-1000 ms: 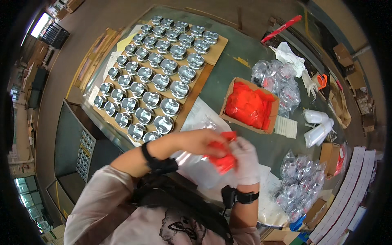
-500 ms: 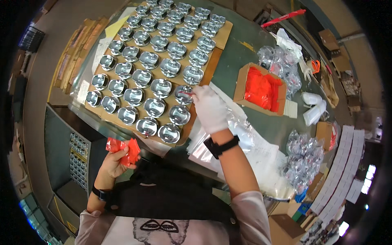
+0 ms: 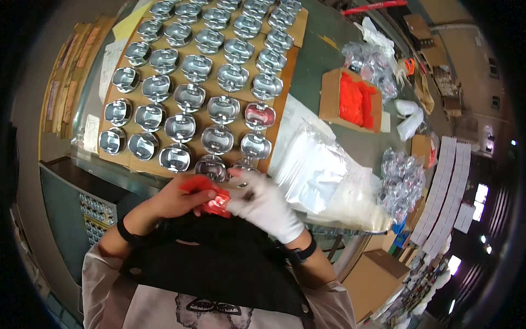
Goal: The person places red plastic inserts into silver metal components arranged on a table. The person then picks up the assembled units and places them into clear plastic bags. The person repeats this process for multiple units.
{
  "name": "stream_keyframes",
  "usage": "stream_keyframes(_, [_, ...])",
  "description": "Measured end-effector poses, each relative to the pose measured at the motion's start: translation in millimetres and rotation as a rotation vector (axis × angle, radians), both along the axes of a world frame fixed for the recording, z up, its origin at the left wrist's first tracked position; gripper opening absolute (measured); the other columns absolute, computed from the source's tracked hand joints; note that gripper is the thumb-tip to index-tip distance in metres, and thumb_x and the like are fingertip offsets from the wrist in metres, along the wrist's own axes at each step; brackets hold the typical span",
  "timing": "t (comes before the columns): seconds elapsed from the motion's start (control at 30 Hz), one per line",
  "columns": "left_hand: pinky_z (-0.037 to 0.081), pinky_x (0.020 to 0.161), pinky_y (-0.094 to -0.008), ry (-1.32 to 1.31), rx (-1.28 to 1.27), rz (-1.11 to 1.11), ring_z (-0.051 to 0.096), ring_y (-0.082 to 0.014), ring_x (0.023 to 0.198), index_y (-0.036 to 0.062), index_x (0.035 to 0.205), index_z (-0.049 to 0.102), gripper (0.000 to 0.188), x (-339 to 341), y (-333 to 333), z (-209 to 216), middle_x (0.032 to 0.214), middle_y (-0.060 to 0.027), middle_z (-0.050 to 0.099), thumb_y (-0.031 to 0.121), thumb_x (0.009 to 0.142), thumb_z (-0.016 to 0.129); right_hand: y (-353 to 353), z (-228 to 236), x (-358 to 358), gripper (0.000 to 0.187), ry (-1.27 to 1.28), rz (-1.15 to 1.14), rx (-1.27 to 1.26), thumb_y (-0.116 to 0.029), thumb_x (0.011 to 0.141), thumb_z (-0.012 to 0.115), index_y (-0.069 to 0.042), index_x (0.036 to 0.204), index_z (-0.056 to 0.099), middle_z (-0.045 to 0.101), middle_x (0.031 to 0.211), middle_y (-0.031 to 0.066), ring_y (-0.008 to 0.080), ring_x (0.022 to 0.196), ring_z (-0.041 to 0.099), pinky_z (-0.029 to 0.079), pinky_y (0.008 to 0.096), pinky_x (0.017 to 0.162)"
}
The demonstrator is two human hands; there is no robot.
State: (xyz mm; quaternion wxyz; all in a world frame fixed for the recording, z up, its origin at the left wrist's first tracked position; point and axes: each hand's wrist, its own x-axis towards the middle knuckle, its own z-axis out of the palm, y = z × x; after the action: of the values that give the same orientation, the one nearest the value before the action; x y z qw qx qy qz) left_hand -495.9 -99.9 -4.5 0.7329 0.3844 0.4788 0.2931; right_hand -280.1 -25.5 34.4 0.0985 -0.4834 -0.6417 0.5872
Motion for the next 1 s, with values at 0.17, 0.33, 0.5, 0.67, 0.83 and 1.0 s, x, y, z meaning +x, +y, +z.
stream_keyframes(0.17, [0.052,0.053,-0.0250,-0.035,-0.097,-0.131,0.062,-0.0102,0.065,0.0006,0.105,0.066,0.021,-1.9,-0.2,1.3,0.082,-0.0048,0.066,0.019,0.096,0.059,-19.0,-1.5,9.1,0.021,-0.184,0.066,-0.322,-0.006,0.078,0.071,-0.004,0.099,0.070,0.067,0.086,0.0116,0.0160,0.074,0.066,0.051,0.0289,0.064])
stream_keyframes(0.33, [0.051,0.055,-0.0244,-0.032,-0.184,-0.019,0.062,-0.0104,0.068,0.0017,0.107,0.065,0.021,-22.1,-27.9,-6.6,0.083,-0.0040,0.065,0.018,0.096,0.058,-14.3,-5.0,44.0,0.011,-0.225,0.202,0.058,-0.003,0.078,0.068,-0.003,0.089,0.066,0.064,0.077,0.0098,0.0216,0.077,0.064,0.051,0.0320,0.070])
stream_keyframes(0.5, [0.052,0.058,-0.0238,-0.054,-0.247,0.048,0.060,-0.0078,0.076,0.0077,0.118,0.060,0.027,-33.2,-40.2,-10.5,0.091,-0.0008,0.064,0.026,0.098,0.056,26.6,-39.0,44.9,0.009,-0.314,-0.253,0.464,-0.006,0.079,0.068,-0.005,0.086,0.064,0.065,0.086,0.0116,0.0273,0.078,0.064,0.052,0.0352,0.069])
stream_keyframes(0.67, [0.052,0.060,-0.0241,-0.119,-0.253,0.030,0.061,-0.0102,0.080,0.0044,0.122,0.058,0.029,-31.1,-33.9,-7.9,0.097,-0.0033,0.063,0.021,0.098,0.056,61.5,-60.0,11.1,0.010,-0.361,0.081,0.826,-0.007,0.077,0.069,-0.009,0.087,0.065,0.065,0.090,0.0116,0.0302,0.079,0.064,0.053,0.0381,0.068])
stream_keyframes(0.83, [0.054,0.067,-0.0263,-0.145,-0.222,-0.010,0.060,-0.0116,0.088,0.0042,0.125,0.057,0.032,-34.4,-32.3,-7.6,0.110,-0.0056,0.061,0.022,0.098,0.055,67.6,-61.3,7.9,0.010,-0.389,0.132,0.834,-0.008,0.078,0.069,-0.008,0.087,0.065,0.064,0.089,0.0117,0.0309,0.081,0.064,0.052,0.0396,0.068])
stream_keyframes(1.0, [0.054,0.069,-0.0265,-0.183,-0.239,-0.017,0.060,-0.0108,0.090,0.0052,0.127,0.056,0.034,-35.1,-33.5,-16.3,0.108,-0.0038,0.063,0.025,0.100,0.052,68.8,-62.4,11.7,0.016,-0.404,0.041,0.746,-0.012,0.075,0.073,-0.009,0.086,0.062,0.062,0.088,0.0107,0.0307,0.077,0.064,0.052,0.0401,0.066])
